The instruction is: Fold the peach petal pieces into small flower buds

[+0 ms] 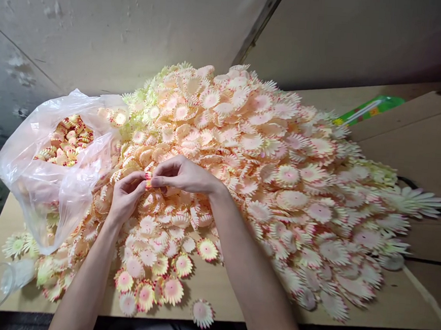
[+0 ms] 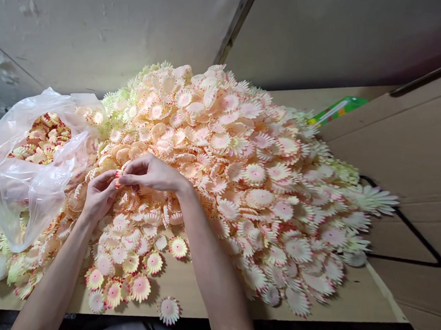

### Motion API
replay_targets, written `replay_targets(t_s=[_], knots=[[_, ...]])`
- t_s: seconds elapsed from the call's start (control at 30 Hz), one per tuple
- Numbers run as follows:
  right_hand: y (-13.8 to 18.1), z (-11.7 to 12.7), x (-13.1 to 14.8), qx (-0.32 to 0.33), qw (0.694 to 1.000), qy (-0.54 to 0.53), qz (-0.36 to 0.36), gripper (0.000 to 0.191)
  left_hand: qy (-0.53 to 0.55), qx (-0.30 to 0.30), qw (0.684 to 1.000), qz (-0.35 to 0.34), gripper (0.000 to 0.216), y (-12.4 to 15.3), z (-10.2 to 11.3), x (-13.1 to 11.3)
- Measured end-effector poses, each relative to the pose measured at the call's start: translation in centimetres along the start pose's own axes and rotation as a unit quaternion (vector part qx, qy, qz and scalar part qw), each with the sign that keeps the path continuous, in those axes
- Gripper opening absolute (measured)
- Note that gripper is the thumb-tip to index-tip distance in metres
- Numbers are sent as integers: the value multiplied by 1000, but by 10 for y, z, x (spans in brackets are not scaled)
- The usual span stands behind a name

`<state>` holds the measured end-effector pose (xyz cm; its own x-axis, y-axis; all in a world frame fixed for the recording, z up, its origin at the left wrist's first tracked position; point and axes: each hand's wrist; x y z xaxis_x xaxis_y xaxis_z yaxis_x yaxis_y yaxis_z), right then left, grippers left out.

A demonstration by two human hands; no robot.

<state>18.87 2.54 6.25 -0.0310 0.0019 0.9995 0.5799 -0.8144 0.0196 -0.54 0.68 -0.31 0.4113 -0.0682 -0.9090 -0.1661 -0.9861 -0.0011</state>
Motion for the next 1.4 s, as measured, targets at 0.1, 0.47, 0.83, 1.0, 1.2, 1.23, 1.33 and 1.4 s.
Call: replay_targets(t_s=[0.1,0.47,0.83,1.0,1.2,1.23,1.33,1.4], knots=[[-2,-1,-1,-12,1000,-8,1,35,10,-3,1000,3,30,0,0,0],[-2,-3,0,-10,999,-30,10,35,26,4,1000,3,32,0,0,0],[0,-3,3,1,998,-60,-18,32,12,22,1000,3,28,0,1,1],[2,-2,4,6,998,-64,-19,32,11,24,1000,5,28,0,2,1],[1,1,-1,27,997,-75,-11,28,5,18,1000,-1,28,0,0,-1],[1,1,-2,30,997,-74,-12,27,3,14,1000,2,29,0,-1,-2],[1,2,-3,31,997,-65,-14,26,2,11,1000,9,31,0,-1,-2],[2,3,-3,27,998,-57,-17,26,1,12,1000,10,31,0,-1,-2]])
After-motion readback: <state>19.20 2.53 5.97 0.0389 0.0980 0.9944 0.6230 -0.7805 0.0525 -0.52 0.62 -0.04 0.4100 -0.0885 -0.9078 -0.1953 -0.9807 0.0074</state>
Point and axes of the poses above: each hand's wrist, its own y-axis away from the middle knuckle, its own z-axis out of the back of the hand, x = y × z, and after that the axes turned 1 degree about -x, right-handed
